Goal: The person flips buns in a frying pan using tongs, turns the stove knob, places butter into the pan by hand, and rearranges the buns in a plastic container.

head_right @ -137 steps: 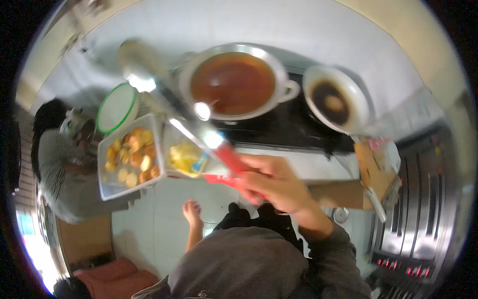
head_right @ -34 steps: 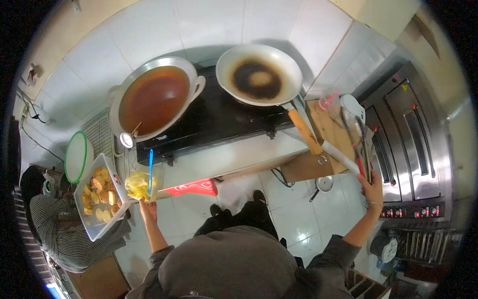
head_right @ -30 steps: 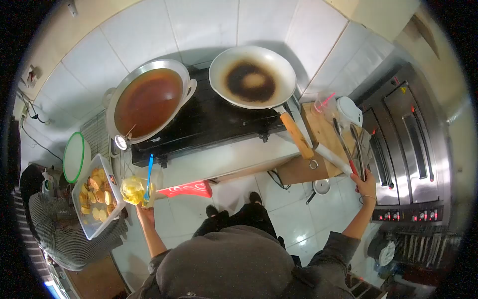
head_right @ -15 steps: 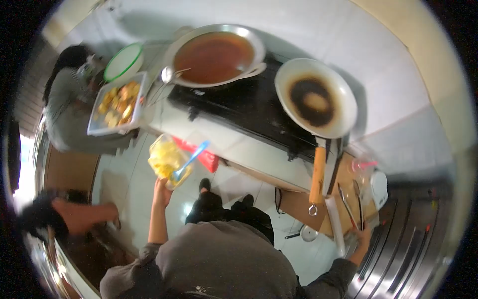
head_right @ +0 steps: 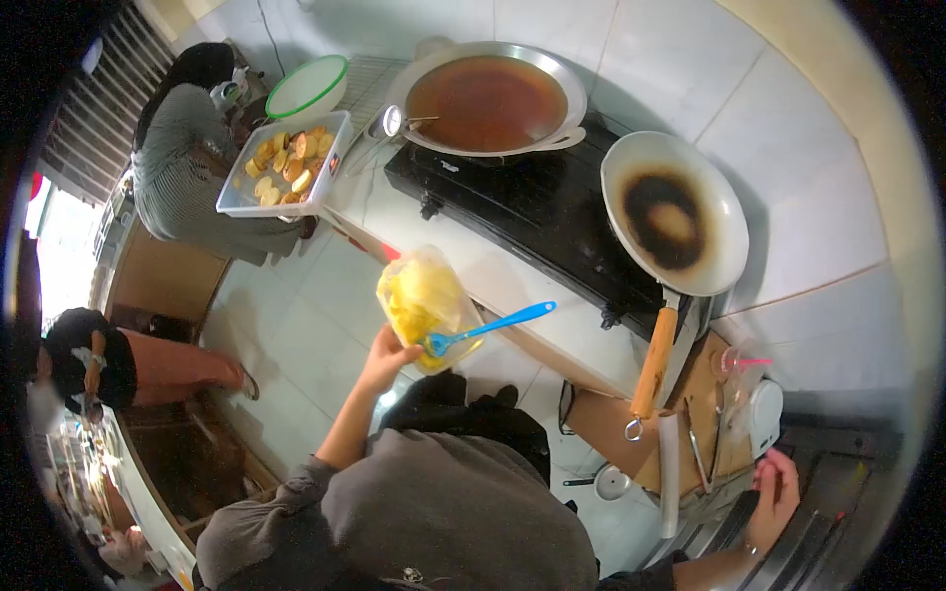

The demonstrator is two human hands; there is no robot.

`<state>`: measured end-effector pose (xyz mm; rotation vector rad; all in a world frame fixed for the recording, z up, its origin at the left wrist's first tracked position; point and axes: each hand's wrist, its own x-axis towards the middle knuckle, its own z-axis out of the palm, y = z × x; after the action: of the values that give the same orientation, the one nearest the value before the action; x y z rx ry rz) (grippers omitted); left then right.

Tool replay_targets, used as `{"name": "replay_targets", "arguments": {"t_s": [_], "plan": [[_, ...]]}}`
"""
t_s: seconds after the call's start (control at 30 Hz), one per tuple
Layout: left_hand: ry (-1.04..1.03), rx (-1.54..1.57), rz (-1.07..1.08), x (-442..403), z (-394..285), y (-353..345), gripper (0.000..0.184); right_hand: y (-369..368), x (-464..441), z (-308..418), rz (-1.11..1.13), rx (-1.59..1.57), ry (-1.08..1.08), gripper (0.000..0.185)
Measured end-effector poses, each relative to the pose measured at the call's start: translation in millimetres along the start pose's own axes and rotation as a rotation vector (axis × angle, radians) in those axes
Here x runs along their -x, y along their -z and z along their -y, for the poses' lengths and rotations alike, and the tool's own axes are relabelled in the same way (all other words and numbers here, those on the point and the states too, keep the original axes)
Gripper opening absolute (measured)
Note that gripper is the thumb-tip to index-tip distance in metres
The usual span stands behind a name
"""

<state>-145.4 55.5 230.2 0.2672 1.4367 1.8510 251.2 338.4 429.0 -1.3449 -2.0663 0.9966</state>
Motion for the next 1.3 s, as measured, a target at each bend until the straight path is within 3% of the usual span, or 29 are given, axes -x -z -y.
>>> {"name": "replay_targets", "arguments": {"t_s": [0.1, 0.13, 0.17, 0.2, 0.23, 0.33, 0.4, 0.53, 0.77, 0.8, 0.9, 0.93, 1.03, 1.2, 1.3], "plan": [[0.037, 0.021, 0.022, -5, 3, -2, 0.055, -80, 16, 101, 0.644, -0.101, 0.457, 0.023], [0.047, 0.027, 0.047, -8, 7, 0, 0.055, -125, 17, 121, 0.686, -0.028, 0.54, 0.026], [0.054, 0.036, 0.072, -11, 8, 0, 0.055, -179, 13, 136, 0.776, -0.164, 0.572, 0.027], [0.054, -0.01, 0.058, -13, 8, 0, 0.056, -221, 10, 148, 0.885, -0.139, 0.447, 0.03], [0.051, -0.025, 0.063, -15, 6, -2, 0.056, -275, 11, 140, 0.769, -0.297, 0.519, 0.03], [-0.004, -0.044, 0.075, -15, 4, 6, 0.056, -378, 0, 121, 0.409, -0.134, 0.71, 0.026], [-0.041, -0.067, 0.081, -15, 3, 11, 0.057, -408, -7, 116, 0.306, -0.023, 0.701, 0.028], [-0.076, -0.273, 0.071, -15, -17, 23, 0.061, -432, -31, 132, 0.159, -0.055, 0.813, 0.029], [-0.117, -0.27, 0.029, -25, -25, 55, 0.06, -431, -42, 166, 0.462, -0.208, 0.565, 0.025], [-0.096, -0.298, 0.041, -26, -28, 58, 0.06, -425, -35, 176, 0.511, -0.086, 0.549, 0.026], [-0.063, -0.364, 0.076, -28, -35, 67, 0.058, -439, -28, 170, 0.613, 0.005, 0.774, 0.027], [-0.074, -0.37, 0.081, -29, -35, 69, 0.058, -442, -25, 168, 0.64, 0.002, 0.726, 0.031], [-0.082, -0.391, 0.089, -29, -42, 71, 0.059, -451, -15, 165, 0.611, 0.011, 0.711, 0.035], [-0.065, -0.347, 0.129, -33, -38, 76, 0.06, -466, -9, 158, 0.502, 0.039, 0.677, 0.022], [0.014, -0.289, 0.157, -36, -32, 79, 0.06, -457, -21, 154, 0.62, -0.144, 0.165, 0.014]]}}
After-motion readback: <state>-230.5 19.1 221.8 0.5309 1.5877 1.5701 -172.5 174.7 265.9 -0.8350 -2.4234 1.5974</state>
